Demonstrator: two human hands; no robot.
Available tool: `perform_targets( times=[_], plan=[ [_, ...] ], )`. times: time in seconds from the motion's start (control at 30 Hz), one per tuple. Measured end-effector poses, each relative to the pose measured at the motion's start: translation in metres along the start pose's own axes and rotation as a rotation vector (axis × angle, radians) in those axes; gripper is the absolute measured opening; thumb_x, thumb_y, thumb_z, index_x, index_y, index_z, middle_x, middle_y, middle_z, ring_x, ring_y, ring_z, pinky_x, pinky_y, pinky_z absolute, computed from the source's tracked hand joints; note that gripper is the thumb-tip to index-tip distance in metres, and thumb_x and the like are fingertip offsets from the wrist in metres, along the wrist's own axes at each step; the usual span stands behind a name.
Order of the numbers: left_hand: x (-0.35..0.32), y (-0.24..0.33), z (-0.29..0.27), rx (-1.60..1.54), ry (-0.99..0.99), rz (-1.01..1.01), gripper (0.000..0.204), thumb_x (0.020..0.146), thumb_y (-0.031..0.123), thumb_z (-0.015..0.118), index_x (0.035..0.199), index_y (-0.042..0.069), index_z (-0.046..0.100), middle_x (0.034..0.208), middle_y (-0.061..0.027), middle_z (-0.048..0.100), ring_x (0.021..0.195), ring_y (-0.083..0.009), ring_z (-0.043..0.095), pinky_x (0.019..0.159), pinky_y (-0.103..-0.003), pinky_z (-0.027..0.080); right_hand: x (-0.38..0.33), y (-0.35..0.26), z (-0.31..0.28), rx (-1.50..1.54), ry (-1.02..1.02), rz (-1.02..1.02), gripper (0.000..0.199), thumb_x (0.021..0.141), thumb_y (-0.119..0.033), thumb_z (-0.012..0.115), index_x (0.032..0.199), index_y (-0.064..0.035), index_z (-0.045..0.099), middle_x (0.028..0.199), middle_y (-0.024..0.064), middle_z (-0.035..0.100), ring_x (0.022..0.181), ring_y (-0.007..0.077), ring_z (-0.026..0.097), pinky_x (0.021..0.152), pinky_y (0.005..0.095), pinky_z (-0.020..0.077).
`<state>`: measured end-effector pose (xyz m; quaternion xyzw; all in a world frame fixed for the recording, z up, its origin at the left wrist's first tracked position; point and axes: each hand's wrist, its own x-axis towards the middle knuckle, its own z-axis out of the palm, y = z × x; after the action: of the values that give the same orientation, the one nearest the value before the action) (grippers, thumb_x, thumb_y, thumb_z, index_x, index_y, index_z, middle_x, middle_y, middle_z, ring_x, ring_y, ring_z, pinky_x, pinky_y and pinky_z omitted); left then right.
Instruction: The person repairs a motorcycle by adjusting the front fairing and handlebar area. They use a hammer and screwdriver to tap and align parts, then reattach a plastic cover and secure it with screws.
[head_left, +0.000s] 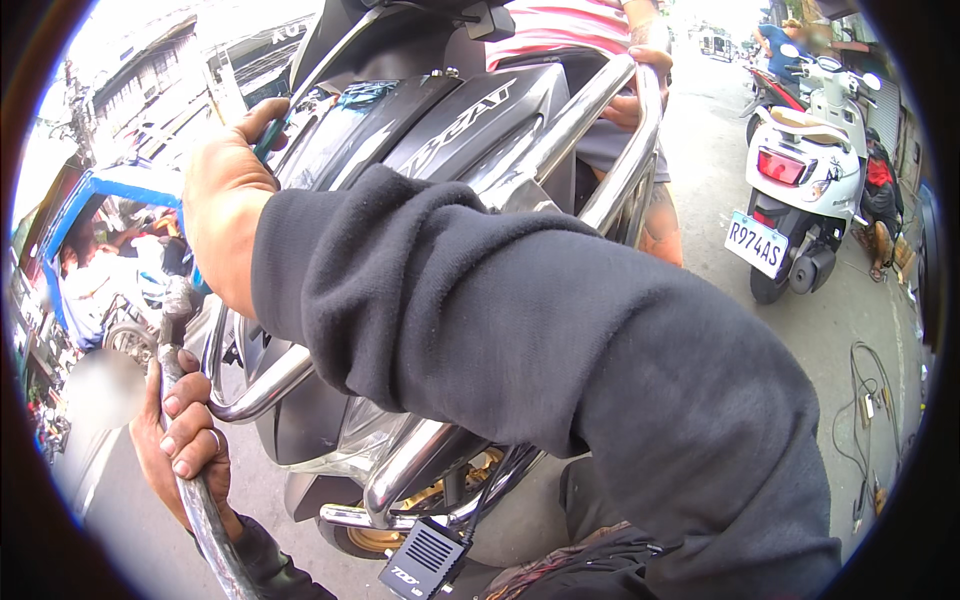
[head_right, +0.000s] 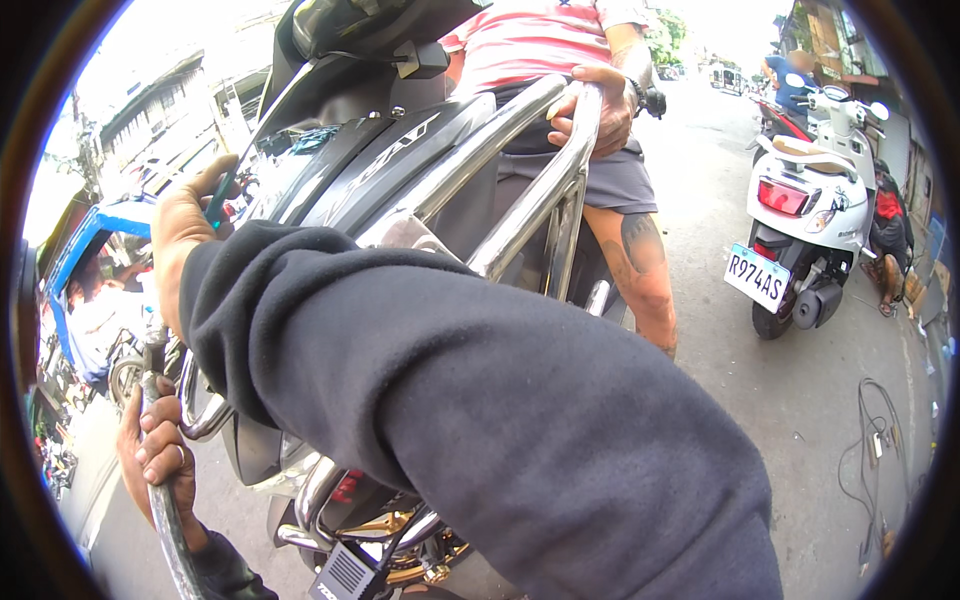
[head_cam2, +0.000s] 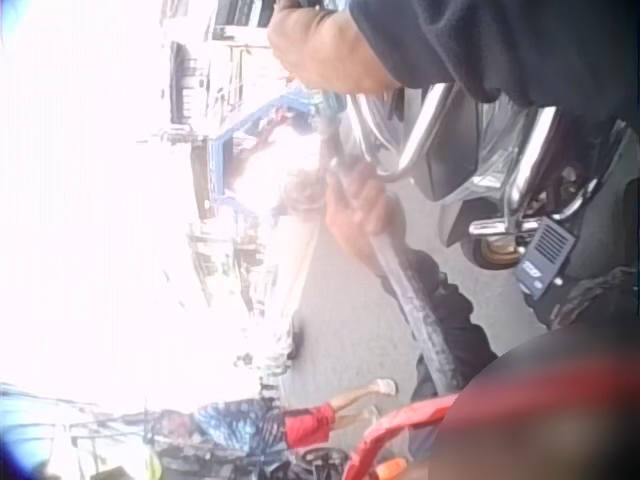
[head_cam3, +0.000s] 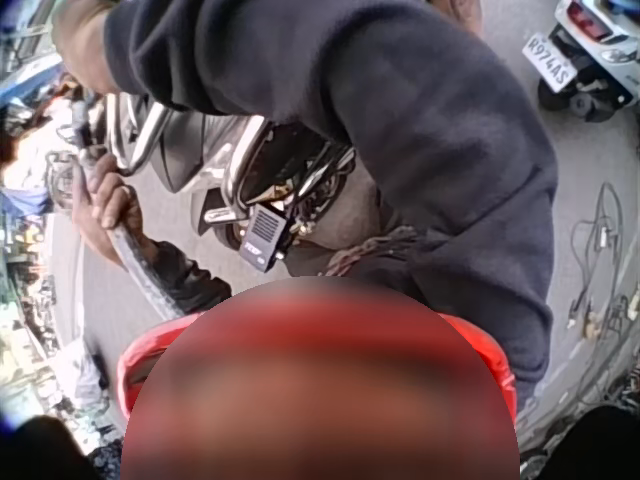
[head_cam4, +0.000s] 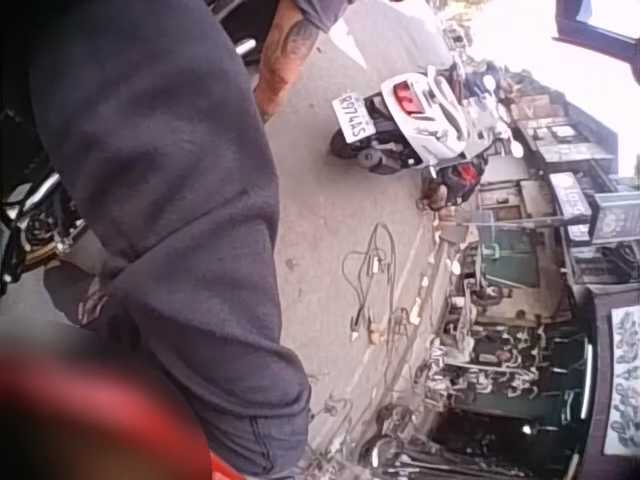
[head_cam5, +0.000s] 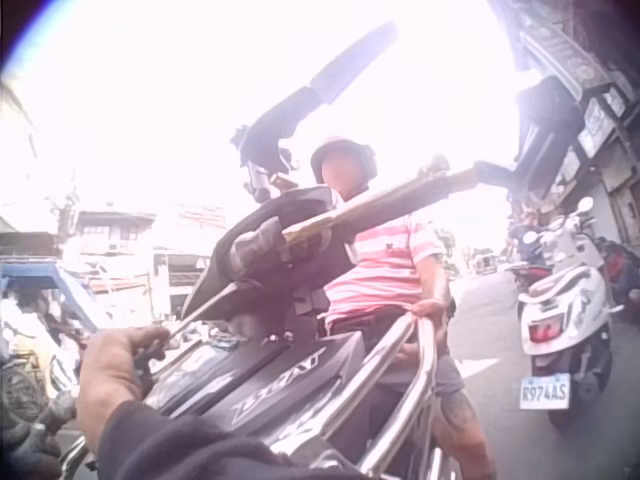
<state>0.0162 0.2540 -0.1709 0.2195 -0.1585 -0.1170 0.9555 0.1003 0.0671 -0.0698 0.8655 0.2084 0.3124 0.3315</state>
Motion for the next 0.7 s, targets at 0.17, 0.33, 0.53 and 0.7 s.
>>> perform_targets(
  times=[0.17, 0.33, 0.53, 0.7],
  plan=[
    [0.0003, -0.0015, 0.0010, 0.013, 0.003, 0.016, 0.049, 0.110, 0.033, 0.028, 0.127, -0.012, 0.036, 0.085, -0.0089, 0.043, 0.050, -0.0128, 0.048, 0.035, -0.029, 0.048, -0.0021, 0.0028, -0.0004, -0.030, 0.010, 0.014, 0.034, 0.088, -0.006, 0.065, 0.122, -0.0047, 0.068, 0.116, 0.0175, 0.070, 0.104, 0.0393, 0.068, 0.084, 0.0746, 0.0490],
    [0.0009, -0.0013, 0.0024, 0.022, 0.022, 0.032, 0.048, 0.110, 0.033, 0.028, 0.126, -0.012, 0.036, 0.085, -0.0089, 0.043, 0.049, -0.0126, 0.048, 0.035, -0.029, 0.048, 0.0006, 0.0048, -0.0035, -0.029, -0.020, 0.007, 0.026, 0.088, -0.007, 0.066, 0.114, -0.0054, 0.071, 0.107, 0.0158, 0.071, 0.100, 0.0373, 0.069, 0.084, 0.0752, 0.0486],
    [-0.0017, -0.0015, 0.0043, 0.017, 0.020, 0.035, 0.048, 0.110, 0.033, 0.028, 0.126, -0.012, 0.036, 0.084, -0.0089, 0.043, 0.050, -0.0133, 0.049, 0.035, -0.029, 0.049, -0.0006, 0.0032, -0.0057, -0.021, -0.043, 0.008, 0.025, 0.087, -0.007, 0.066, 0.112, -0.0047, 0.071, 0.105, 0.0158, 0.071, 0.099, 0.0380, 0.069, 0.084, 0.0747, 0.0486],
    [-0.0018, -0.0016, 0.0045, 0.024, 0.014, 0.034, 0.048, 0.110, 0.033, 0.028, 0.126, -0.012, 0.036, 0.084, -0.0090, 0.044, 0.050, -0.0134, 0.050, 0.035, -0.029, 0.050, -0.0029, 0.0039, -0.0042, -0.068, -0.042, -0.042, 0.024, 0.088, -0.007, 0.064, 0.111, -0.0039, 0.071, 0.104, 0.0169, 0.070, 0.097, 0.0391, 0.069, 0.086, 0.0746, 0.0481]
  ],
)
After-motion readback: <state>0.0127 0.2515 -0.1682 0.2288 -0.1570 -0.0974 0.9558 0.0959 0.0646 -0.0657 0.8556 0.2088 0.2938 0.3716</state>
